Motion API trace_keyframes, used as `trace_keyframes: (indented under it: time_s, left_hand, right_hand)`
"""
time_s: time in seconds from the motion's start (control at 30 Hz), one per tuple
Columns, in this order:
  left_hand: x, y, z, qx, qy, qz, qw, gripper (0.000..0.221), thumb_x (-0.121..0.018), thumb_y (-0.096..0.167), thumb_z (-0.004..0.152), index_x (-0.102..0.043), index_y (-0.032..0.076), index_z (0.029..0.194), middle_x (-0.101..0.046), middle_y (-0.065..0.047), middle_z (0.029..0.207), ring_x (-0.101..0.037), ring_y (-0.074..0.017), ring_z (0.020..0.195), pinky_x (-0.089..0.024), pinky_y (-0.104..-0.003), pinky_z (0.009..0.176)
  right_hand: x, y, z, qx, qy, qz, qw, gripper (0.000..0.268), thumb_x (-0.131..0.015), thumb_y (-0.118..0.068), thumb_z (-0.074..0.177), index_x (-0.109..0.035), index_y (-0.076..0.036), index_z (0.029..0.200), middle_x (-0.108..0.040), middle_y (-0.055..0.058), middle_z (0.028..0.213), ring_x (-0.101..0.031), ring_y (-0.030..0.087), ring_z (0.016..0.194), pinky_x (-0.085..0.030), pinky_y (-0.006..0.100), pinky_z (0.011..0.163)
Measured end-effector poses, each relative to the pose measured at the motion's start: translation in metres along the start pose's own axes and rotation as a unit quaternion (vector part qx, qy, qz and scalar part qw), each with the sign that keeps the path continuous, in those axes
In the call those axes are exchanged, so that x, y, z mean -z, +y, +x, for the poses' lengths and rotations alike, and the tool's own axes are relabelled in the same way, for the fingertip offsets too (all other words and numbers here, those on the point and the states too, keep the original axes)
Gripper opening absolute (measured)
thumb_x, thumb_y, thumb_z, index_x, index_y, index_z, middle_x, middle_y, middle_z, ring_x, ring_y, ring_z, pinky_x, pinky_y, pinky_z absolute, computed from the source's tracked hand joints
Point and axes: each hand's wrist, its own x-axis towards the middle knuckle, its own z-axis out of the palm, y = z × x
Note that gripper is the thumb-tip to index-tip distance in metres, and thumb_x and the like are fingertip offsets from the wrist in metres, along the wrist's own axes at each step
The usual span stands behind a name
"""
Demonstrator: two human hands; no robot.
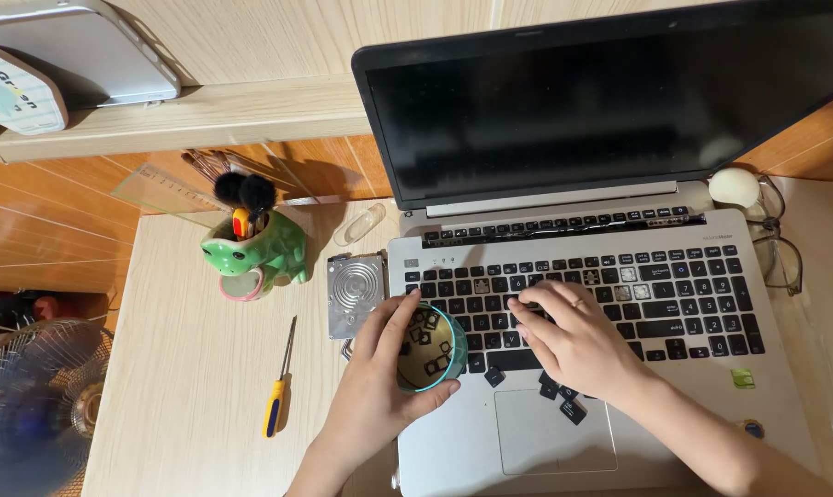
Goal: Replacing individual keys on a laptop keyboard at a repair bench.
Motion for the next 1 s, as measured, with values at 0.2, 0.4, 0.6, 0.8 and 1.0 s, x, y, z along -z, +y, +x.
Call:
trace_keyframes:
  time_s: [0.2,0.4,0.6,0.8,1.0]
  left_hand:
    - [-0.001,0.0,0.002,0.004,-0.001,-0.001,1.0,0.105,-0.093,0.035,0.068,-0.037,0.01,0.153,-0.043,-0.016,0.147,-0.055,-0.0335,0.131,-0.051,-0.04,0.104]
    - [-0.003,-0.005,0.002,-0.02,0.009,0.016,1.0,0.105,-0.094,0.033,0.067,-0.039,0.01,0.152,-0.044,-0.017,0.146,-0.054,-0.0355,0.13,-0.05,-0.042,0.104]
    - [0.001,-0.002,0.003,-0.035,0.023,-0.026,0.999,0.101,-0.093,0.03,0.069,-0.039,0.007,0.152,-0.048,-0.018,0.144,-0.057,-0.0331,0.13,-0.052,-0.039,0.105]
    - [0.036,-0.006,-0.018,-0.018,0.139,-0.015,0.99,0.099,-0.09,0.022,0.067,-0.038,0.001,0.149,-0.053,-0.019,0.137,-0.062,-0.0303,0.124,-0.051,-0.039,0.104]
    - [0.053,-0.035,-0.04,0.088,0.19,0.062,0.976,0.102,-0.089,0.024,0.067,-0.035,0.0,0.15,-0.053,-0.019,0.137,-0.062,-0.0294,0.122,-0.052,-0.04,0.099]
  right_hand:
    - [0.002,0.004,-0.004,0.022,-0.025,-0.061,0.998,0.037,-0.062,-0.029,0.093,-0.069,-0.007,0.122,-0.062,0.005,0.13,-0.055,0.025,0.122,-0.03,0.056,0.115]
    - [0.003,0.003,-0.001,0.017,-0.018,-0.064,0.998,0.039,-0.059,-0.031,0.094,-0.069,-0.008,0.124,-0.063,0.008,0.13,-0.055,0.026,0.122,-0.031,0.055,0.114]
    - [-0.004,0.015,0.003,-0.019,-0.046,0.02,0.999,0.028,-0.067,-0.021,0.09,-0.075,-0.007,0.113,-0.068,0.004,0.118,-0.061,0.023,0.11,-0.042,0.045,0.1]
    - [0.004,0.028,0.025,-0.108,-0.033,0.161,0.981,0.016,-0.082,-0.018,0.08,-0.083,-0.017,0.096,-0.076,-0.003,0.101,-0.069,0.016,0.096,-0.054,0.033,0.093]
    - [0.021,0.013,0.044,-0.258,-0.082,0.17,0.948,0.02,-0.084,-0.017,0.075,-0.083,-0.013,0.095,-0.076,0.001,0.103,-0.072,0.019,0.098,-0.058,0.033,0.089]
